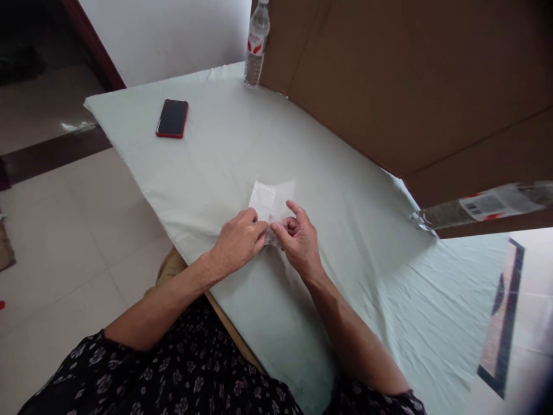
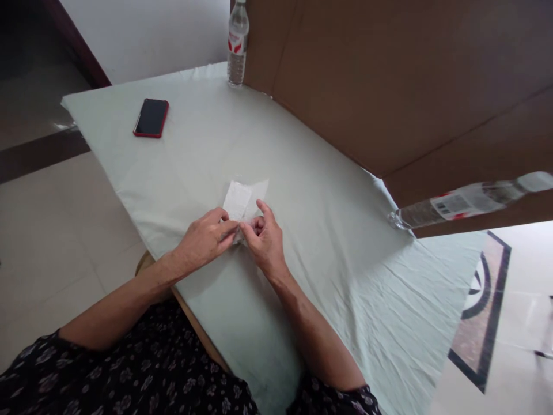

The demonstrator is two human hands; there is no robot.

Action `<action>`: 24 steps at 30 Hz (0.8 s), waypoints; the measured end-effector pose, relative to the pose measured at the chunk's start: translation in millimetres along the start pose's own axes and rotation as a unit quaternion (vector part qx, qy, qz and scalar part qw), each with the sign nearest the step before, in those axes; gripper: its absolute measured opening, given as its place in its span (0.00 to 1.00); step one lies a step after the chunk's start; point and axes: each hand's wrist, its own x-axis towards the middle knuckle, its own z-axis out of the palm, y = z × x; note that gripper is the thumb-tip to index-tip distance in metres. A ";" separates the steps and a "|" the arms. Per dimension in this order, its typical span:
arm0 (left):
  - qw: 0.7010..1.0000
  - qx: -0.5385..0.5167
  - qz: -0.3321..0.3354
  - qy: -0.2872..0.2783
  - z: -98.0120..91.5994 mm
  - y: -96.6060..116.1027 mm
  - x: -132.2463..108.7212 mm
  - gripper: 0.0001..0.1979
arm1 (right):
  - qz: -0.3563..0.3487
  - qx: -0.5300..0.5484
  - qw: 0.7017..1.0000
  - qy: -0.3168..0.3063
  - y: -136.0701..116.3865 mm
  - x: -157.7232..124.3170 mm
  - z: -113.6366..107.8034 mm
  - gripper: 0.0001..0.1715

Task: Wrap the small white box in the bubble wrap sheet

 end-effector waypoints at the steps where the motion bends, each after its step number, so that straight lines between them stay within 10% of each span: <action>1: 1.000 -0.011 -0.005 -0.002 1.2 -0.1 0.5 0.09 | -0.005 0.001 1.000 -0.005 -0.7 0.3 2.4 0.40; 16: 0.947 -0.269 -0.135 0.113 12.4 3.6 -2.6 0.15 | -0.150 -0.192 0.959 -0.148 -4.4 -7.9 -3.9 0.43; 24: 0.957 -0.236 -0.126 0.114 21.9 1.3 1.6 0.16 | -0.114 -0.072 0.981 -0.140 -2.9 1.9 -16.1 0.37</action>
